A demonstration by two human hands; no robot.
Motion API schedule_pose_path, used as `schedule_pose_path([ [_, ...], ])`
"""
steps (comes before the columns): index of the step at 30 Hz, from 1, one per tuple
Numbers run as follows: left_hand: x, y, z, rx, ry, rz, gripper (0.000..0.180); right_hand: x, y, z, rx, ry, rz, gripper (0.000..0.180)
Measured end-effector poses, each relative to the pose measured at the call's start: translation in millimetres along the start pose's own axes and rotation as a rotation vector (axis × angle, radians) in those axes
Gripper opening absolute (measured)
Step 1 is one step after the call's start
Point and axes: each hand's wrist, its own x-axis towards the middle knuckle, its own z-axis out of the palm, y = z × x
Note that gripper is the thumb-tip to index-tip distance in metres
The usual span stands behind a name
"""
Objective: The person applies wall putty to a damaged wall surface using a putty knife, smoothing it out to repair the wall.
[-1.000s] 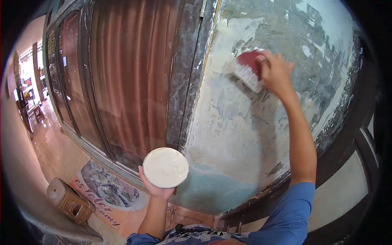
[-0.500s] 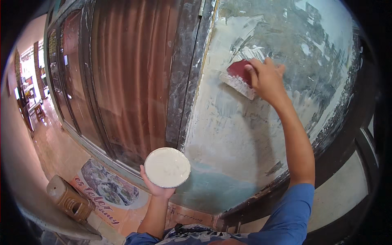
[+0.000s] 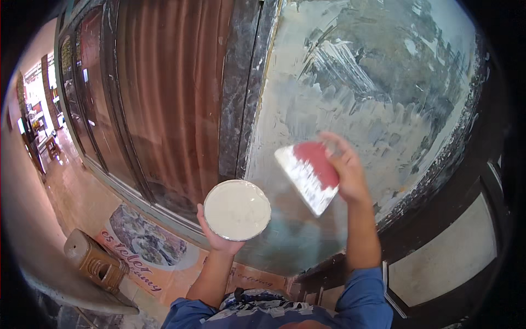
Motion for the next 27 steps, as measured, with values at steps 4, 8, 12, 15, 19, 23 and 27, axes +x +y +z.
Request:
schedule_pose_path([
  [4, 5.0, -12.1, 5.0, 0.004, -0.024, -0.061, 0.083, -42.6, 95.6, -1.6, 0.274, -0.106, 0.292, 0.017],
  [8, 10.0, -18.3, -5.2, 0.015, -0.015, -0.090, 0.082, -59.8, 130.8, -9.7, 0.247, 0.022, 0.359, 0.016],
  [12, 10.5, -21.0, -8.0, 0.011, 0.003, -0.075, 0.083, -71.2, 138.2, -19.4, 0.162, 0.129, 0.365, 0.017],
  [15, 8.8, -20.0, -10.0, 0.023, 0.008, -0.065, 0.083, -82.8, 160.8, -42.1, 0.059, 0.214, 0.392, 0.016],
  [19, 9.4, -12.8, -12.4, 0.041, 0.026, -0.023, 0.082, -90.0, 159.5, -42.0, 0.345, 0.365, 0.309, 0.016],
  [23, 12.0, -17.0, -9.2, 0.063, 0.097, -0.005, 0.082, -86.7, 126.9, -15.3, 0.545, 0.206, 0.328, 0.018],
  [27, 18.4, -26.9, -15.8, 0.091, 0.069, 0.018, 0.082, -82.4, 130.4, 12.5, 0.419, -0.014, 0.397, 0.020],
])
